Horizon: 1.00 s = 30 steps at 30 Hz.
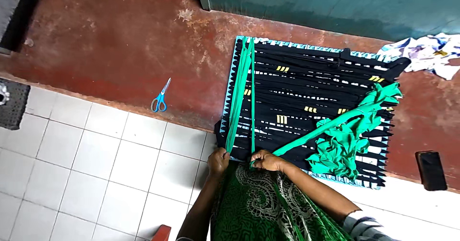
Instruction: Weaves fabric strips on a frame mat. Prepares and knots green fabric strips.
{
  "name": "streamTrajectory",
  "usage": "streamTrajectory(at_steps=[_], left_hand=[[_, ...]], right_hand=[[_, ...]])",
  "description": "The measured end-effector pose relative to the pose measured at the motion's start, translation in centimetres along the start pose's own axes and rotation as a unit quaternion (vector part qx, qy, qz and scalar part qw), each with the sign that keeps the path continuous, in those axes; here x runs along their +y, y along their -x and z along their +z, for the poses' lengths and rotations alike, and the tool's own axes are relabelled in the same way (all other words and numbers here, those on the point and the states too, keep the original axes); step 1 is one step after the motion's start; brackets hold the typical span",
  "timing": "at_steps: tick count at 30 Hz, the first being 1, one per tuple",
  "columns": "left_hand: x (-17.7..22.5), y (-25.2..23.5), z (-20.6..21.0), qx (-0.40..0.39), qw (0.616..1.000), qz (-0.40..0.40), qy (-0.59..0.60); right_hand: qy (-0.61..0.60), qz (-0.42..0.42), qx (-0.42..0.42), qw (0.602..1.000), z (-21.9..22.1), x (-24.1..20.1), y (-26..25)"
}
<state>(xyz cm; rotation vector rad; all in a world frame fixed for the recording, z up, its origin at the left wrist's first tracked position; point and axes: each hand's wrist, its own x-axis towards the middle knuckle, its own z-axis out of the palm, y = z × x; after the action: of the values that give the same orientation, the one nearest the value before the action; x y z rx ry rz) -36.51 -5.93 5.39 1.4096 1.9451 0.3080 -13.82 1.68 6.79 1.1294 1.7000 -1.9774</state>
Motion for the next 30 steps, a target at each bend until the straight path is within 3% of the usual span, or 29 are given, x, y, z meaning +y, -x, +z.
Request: streamTrajectory(at_steps=[3, 6, 11, 16, 18, 22, 27, 30], left_hand=[[-1.4, 0.1, 0.2, 0.017, 0.997, 0.058, 0.041], [-1.3, 0.2, 0.3, 0.022, 0.997, 0.066, 0.033], [-2.3, 0.9, 2.9, 0.187, 0.95, 0.244, -0.053], [-1.2, 0.4, 4.5, 0.168, 0.929, 0.306, -0.12], [-0.5, 0.1, 4.2, 0.133, 0.943, 0.287, -0.104], [1.0, -0.8, 1.1, 0.08, 0.988, 0.122, 0.05], [0.9, -1.9, -0.6, 0.038, 0.963, -0.016, 0.266], [1.4, -1.7, -1.5, -0.022, 0.963, 0.0, 0.27]], right_hand=[[0.019, -0.061, 0.026, 0.998, 0.5, 0.5, -0.5], [0.04, -0.095, 0.029, 0.994, 1.0, 0.2, -1.5], [0.054, -0.098, 0.021, 0.993, 1.1, -0.4, -2.8], [0.006, -0.115, 0.038, 0.993, 0.6, 0.6, -1.5], [-0.009, -0.094, 0.038, 0.995, 0.1, 0.6, -0.4], [-0.011, -0.071, 0.045, 0.996, -0.5, 1.2, 0.7], [-0.003, -0.101, 0.043, 0.994, -0.3, 0.5, 0.2], [0.01, -0.137, 0.048, 0.989, 0.4, -0.3, -1.5]])
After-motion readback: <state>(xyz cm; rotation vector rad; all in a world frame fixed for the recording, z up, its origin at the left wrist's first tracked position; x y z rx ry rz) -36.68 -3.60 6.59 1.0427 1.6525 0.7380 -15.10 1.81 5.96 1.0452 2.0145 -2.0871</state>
